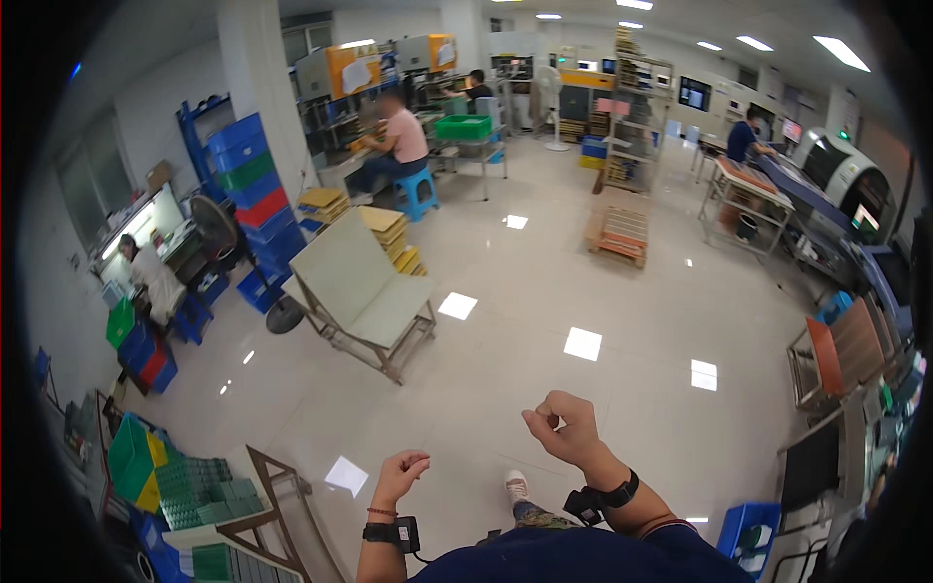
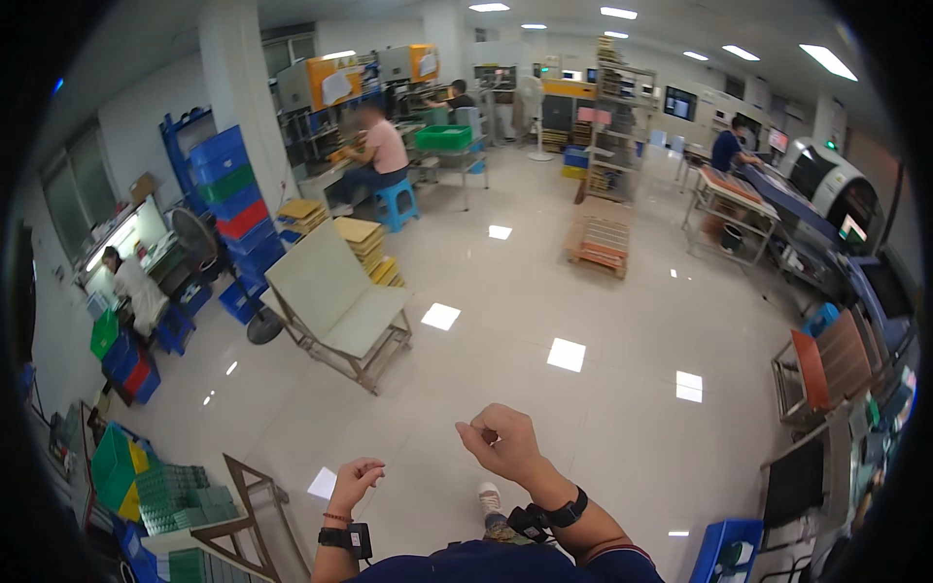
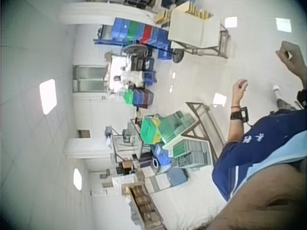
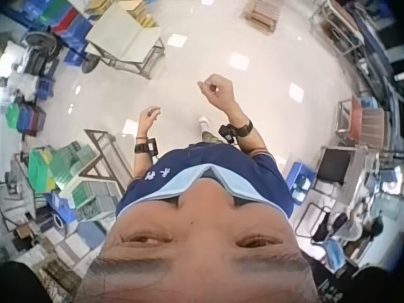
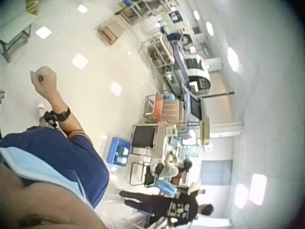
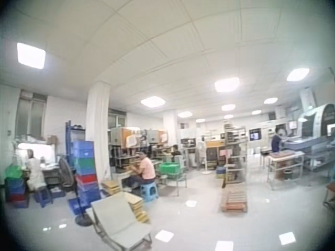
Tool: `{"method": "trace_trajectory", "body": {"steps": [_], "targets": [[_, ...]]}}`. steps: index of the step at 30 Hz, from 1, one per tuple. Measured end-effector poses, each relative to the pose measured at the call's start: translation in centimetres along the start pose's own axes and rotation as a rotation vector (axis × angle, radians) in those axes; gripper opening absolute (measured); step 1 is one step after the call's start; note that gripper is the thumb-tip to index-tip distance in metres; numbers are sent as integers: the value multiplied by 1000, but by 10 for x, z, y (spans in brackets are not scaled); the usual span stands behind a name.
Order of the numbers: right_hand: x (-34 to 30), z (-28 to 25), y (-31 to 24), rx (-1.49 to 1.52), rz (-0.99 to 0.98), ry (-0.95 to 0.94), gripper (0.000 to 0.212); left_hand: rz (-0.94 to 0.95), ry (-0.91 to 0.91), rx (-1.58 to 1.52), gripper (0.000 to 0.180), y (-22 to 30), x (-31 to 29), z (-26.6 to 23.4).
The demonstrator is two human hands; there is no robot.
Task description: The person is moving trays of electronic components and walking through the production floor.
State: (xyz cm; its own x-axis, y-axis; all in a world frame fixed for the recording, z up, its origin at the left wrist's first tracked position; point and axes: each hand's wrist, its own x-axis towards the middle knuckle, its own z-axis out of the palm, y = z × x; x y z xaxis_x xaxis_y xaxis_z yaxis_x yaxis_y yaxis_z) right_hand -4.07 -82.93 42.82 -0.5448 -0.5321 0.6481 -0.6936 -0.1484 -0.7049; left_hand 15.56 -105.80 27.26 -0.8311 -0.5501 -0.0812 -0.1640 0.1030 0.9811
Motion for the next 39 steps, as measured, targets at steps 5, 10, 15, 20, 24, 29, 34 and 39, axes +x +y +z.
{"method": "trace_trajectory", "body": {"steps": [5, 10, 15, 20, 24, 29, 34, 39], "targets": [[55, 33, 38, 108, -41, -106, 21, 12, 114, 30, 18, 8, 31, -27], [137, 58, 56, 391, -228, -346, 7, -21, 266, 23, 17, 12, 66, -58], [236, 81, 9, 772, -565, -503, 17, -47, 386, 52, 17, 23, 69, -93], [287, 149, -20, 1335, -894, -613, 21, -58, 505, -185, 16, 19, 69, -126], [291, 215, -60, 1584, -865, -186, 27, -103, 627, -144, 18, 27, 82, -159], [327, 291, -65, 1691, -895, -120, 31, -140, 653, -140, 18, 1, 106, -237], [381, 367, -40, 1612, -1029, -469, 24, -117, 582, -129, 19, 5, 172, -328], [415, 456, 14, 1127, -860, -752, 11, -92, 406, 58, 19, 0, 235, -387]]}}
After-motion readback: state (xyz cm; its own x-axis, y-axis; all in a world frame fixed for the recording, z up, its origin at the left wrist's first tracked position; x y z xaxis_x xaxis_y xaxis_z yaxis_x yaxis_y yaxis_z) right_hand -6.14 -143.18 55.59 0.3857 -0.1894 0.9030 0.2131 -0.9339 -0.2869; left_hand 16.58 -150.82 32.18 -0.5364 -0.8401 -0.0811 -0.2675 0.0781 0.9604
